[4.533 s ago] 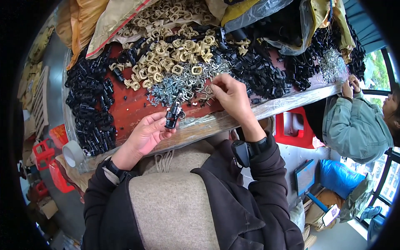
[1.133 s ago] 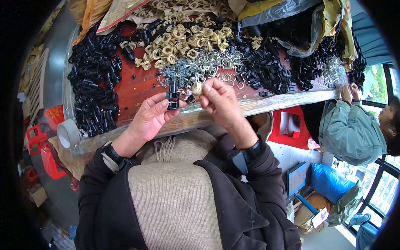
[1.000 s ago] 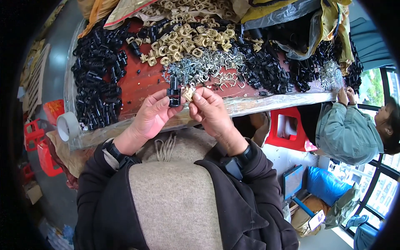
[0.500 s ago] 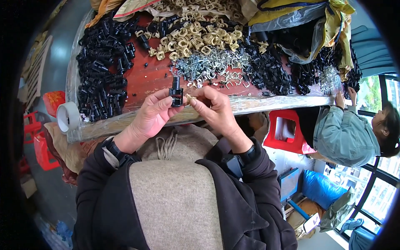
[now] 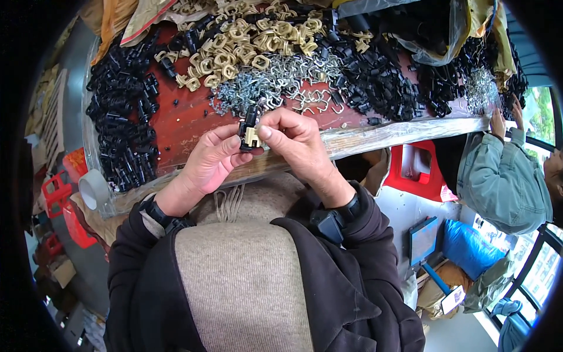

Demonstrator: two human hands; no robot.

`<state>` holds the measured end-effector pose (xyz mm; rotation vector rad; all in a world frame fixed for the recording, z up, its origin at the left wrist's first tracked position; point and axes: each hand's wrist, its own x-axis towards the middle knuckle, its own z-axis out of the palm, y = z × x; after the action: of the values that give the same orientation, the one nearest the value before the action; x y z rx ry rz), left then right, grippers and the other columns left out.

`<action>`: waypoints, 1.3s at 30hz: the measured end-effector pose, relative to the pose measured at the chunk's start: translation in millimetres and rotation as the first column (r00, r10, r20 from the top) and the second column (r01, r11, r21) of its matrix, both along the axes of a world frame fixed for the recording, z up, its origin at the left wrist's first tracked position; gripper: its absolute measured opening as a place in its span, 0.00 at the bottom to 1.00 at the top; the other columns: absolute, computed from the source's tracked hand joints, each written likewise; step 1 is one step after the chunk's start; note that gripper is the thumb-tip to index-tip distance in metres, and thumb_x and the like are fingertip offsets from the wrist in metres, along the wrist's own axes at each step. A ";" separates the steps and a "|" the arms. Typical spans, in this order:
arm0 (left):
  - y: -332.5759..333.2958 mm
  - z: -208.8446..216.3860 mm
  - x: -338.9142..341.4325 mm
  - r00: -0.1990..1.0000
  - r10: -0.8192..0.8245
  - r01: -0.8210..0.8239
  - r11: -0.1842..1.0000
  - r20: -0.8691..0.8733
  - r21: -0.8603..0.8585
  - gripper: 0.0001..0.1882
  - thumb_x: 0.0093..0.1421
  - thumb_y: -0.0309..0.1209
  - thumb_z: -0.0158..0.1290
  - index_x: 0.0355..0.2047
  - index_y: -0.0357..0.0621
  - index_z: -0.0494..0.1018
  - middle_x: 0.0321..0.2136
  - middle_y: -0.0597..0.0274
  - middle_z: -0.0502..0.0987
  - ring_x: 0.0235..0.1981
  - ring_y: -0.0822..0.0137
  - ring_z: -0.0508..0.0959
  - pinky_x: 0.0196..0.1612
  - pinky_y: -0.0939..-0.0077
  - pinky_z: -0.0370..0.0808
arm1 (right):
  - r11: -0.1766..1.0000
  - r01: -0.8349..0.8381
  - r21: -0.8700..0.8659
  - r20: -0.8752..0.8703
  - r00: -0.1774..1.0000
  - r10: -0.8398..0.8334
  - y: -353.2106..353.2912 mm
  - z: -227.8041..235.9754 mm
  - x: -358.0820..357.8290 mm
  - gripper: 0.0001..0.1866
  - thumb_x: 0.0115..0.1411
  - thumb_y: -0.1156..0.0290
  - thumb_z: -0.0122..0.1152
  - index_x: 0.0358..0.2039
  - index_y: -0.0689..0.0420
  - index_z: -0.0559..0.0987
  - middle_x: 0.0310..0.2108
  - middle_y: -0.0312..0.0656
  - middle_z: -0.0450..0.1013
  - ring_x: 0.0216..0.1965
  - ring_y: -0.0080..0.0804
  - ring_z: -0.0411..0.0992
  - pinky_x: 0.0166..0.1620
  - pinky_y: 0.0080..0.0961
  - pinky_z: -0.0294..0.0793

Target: The person assembles components by hand, inserting a small metal clip and a beige plastic insert into a black plastic housing. They then fit a larger black plastic sleeve over the assembly and place the completed unit onto the work table.

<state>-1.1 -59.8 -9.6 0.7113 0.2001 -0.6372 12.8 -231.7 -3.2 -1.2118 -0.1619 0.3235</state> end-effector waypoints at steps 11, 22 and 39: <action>5.2 6.9 -13.5 0.997 -0.043 0.043 0.999 -0.058 0.004 0.15 0.51 0.30 0.50 0.39 0.37 0.67 0.32 0.60 0.73 0.33 0.63 0.75 0.33 0.80 0.73 | 1.000 0.013 -0.021 -0.018 1.000 -0.013 7.0 7.4 -19.0 0.06 0.54 0.71 0.52 0.28 0.61 0.69 0.23 0.27 0.64 0.24 0.10 0.58 0.27 0.07 0.57; 25.3 16.7 -36.5 0.997 -0.075 0.077 0.992 0.020 -0.100 0.14 0.52 0.32 0.49 0.37 0.38 0.68 0.31 0.61 0.73 0.32 0.64 0.75 0.31 0.82 0.73 | 0.999 -0.004 -0.043 0.034 0.999 0.005 25.0 20.2 -42.4 0.06 0.54 0.70 0.52 0.27 0.59 0.69 0.23 0.27 0.63 0.24 0.10 0.58 0.27 0.08 0.57; 4.7 13.1 -25.0 0.981 -0.147 0.163 0.979 -0.125 0.124 0.12 0.51 0.31 0.51 0.34 0.36 0.70 0.29 0.62 0.73 0.30 0.67 0.75 0.31 0.85 0.71 | 0.994 -0.053 -0.093 -0.022 0.998 0.051 2.8 8.1 -38.3 0.08 0.54 0.70 0.51 0.28 0.59 0.65 0.24 0.29 0.62 0.25 0.11 0.59 0.28 0.09 0.60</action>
<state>-26.2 -55.1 3.5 0.8253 0.2981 -0.8210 -25.5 -228.9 4.9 -1.2986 -0.1633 0.3918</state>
